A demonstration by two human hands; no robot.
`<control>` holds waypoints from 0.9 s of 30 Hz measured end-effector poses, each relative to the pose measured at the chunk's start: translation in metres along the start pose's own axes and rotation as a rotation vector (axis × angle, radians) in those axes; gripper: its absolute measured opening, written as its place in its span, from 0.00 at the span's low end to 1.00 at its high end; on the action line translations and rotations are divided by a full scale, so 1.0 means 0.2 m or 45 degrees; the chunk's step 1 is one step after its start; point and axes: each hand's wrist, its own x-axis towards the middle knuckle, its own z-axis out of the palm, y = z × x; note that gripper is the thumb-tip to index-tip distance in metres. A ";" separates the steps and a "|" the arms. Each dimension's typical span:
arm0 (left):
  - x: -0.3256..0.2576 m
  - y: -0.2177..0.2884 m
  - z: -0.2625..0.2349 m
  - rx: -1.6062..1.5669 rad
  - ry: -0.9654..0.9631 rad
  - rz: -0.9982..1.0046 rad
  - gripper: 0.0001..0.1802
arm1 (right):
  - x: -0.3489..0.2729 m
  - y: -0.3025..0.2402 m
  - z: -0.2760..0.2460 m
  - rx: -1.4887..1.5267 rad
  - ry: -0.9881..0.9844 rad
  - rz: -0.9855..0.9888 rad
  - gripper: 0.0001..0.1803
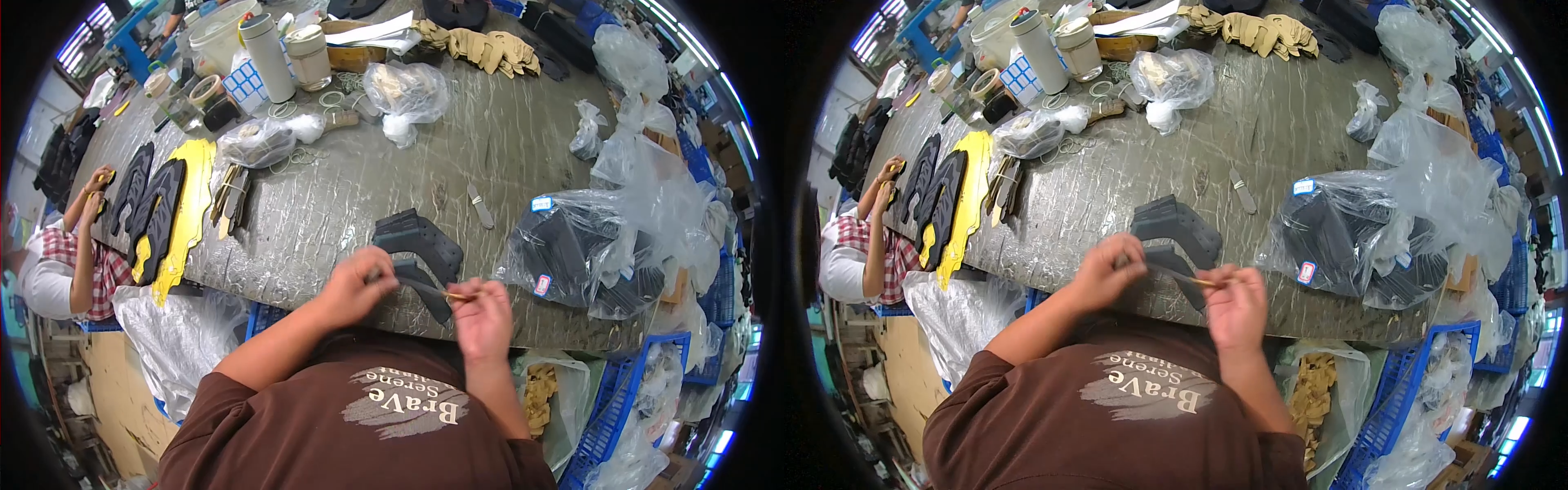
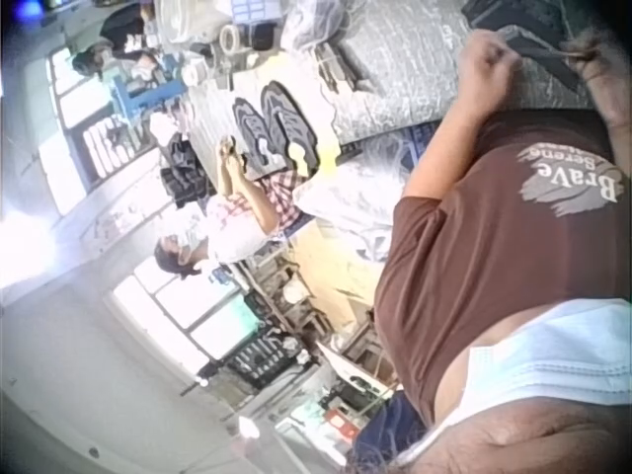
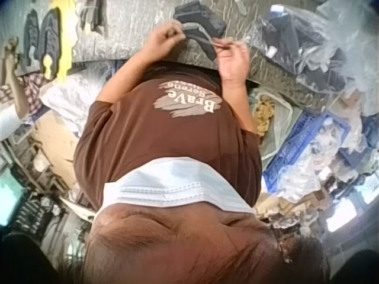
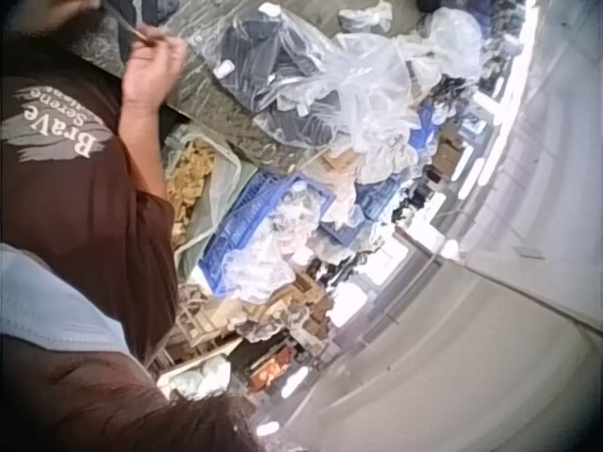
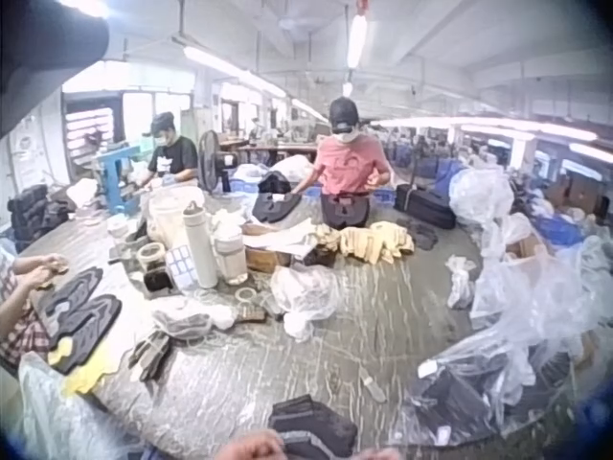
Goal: Sorting and bagging various black shoe components in a manufacturing facility.
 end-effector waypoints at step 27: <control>-0.13 0.04 -0.15 -0.696 0.249 -1.301 0.06 | -0.02 0.02 -0.11 -2.087 -0.431 -1.062 0.09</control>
